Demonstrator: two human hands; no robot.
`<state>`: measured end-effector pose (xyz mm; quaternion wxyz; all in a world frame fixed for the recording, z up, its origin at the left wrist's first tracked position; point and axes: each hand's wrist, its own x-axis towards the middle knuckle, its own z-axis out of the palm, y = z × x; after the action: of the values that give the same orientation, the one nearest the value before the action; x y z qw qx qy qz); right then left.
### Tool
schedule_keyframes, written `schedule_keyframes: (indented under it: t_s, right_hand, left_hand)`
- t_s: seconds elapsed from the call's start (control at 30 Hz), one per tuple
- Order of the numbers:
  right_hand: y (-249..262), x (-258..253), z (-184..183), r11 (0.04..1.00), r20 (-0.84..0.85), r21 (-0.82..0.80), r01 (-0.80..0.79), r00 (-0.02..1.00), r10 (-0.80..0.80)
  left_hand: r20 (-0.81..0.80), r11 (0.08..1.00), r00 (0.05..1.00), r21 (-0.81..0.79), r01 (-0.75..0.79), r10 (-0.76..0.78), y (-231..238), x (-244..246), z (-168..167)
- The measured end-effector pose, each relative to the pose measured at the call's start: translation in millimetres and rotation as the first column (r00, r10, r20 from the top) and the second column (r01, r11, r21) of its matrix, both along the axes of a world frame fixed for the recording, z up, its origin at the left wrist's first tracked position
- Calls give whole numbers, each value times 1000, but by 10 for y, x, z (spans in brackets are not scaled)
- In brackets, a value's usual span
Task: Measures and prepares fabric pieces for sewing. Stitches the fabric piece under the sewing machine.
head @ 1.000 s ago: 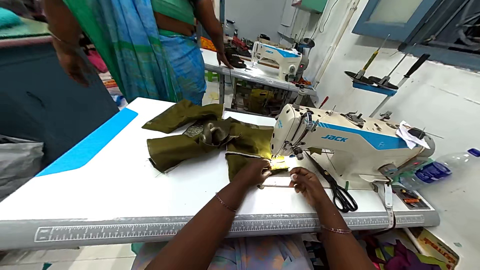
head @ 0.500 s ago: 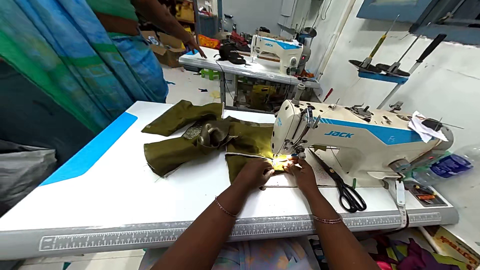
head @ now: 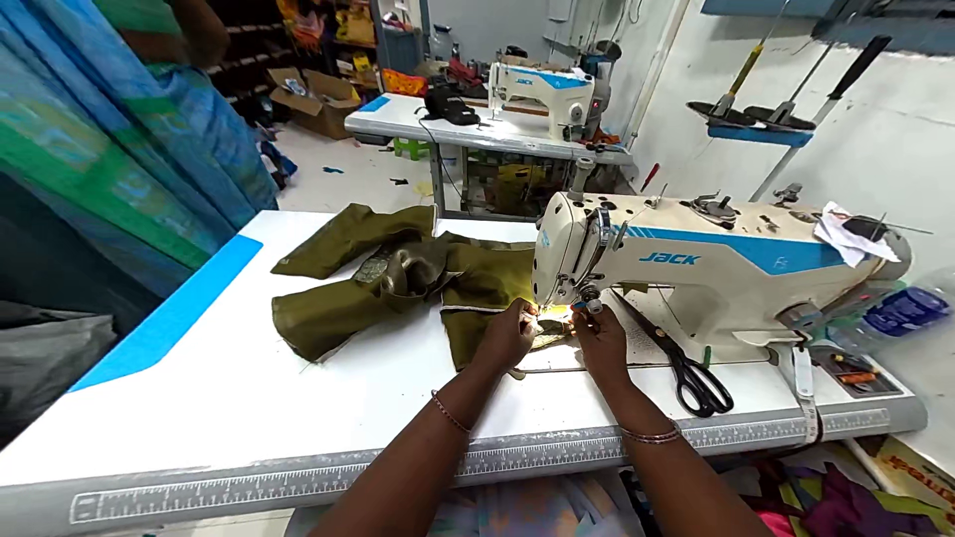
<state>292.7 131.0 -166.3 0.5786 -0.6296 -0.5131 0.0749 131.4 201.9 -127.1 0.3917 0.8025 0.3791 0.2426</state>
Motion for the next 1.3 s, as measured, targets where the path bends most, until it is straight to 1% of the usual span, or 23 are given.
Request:
schedule_keyframes:
  t_s: [0.07,0.13,0.17,0.23,0.3,0.37,0.43,0.53,0.6,0.67,0.73,0.83,0.93,1.0,1.07,1.1,1.2,1.3]
  right_hand:
    - [-12,-7,1,999,33,22,42,999,-43]
    - [-28,-13,15,998,-28,13,58,998,-57]
    - [-32,-13,22,999,-70,0,49,996,-49]
    - [-40,-12,35,999,-146,-33,-37,989,32]
    - [-22,-35,42,993,-160,-59,-98,983,88]
    - [41,-42,38,990,-173,-99,-96,982,78]
    - [89,-19,32,977,-166,-187,-98,984,67]
    - [127,-6,11,957,-60,-278,-85,996,71]
    - [143,-22,22,952,-22,-300,-56,998,52]
    - [146,-34,36,948,2,-319,-9,1000,10]
    - [137,-29,36,951,40,-307,44,999,-34]
    - [91,-15,26,958,76,-273,91,994,-73]
    - [-1,-42,64,962,82,-256,90,994,-71]
    - [-40,-45,38,977,111,-210,43,994,-20]
    - [-87,-35,-24,988,220,-140,-59,971,90]
    - [-80,-32,-52,990,298,-116,-85,947,117]
    - [-15,-62,-58,991,492,-121,-62,863,114]
    - [56,-131,4,987,561,-162,-21,821,109]
  left_hand:
    - [5,1000,1000,-18,1,-1,33,10,-30]
    - [15,1000,999,7,30,-30,145,46,-170]
    - [23,999,999,21,45,-45,165,51,-201]
    - [11,997,997,36,70,-70,171,56,-213]
    - [-13,994,996,69,87,-87,169,51,-218]
    - [-28,992,995,85,95,-93,153,45,-209]
    - [-29,992,995,82,93,-91,86,21,-135]
    - [-25,993,998,104,61,-58,-39,-11,-34]
    - [-30,983,998,174,58,-53,-29,-9,-87]
    - [-76,967,994,236,95,-79,-10,-8,-132]
    - [-150,951,981,266,159,-122,-11,-11,-127]
    - [-186,912,966,338,234,-179,2,-22,-158]
    - [-218,890,952,359,281,-213,14,-41,-164]
    - [-236,893,947,344,291,-218,37,-44,-174]
    - [-264,909,938,291,298,-223,71,-41,-170]
    - [-266,914,937,275,299,-226,76,-43,-162]
    - [-255,912,940,283,298,-228,81,-53,-159]
    - [-241,914,946,291,282,-216,18,-78,-89]
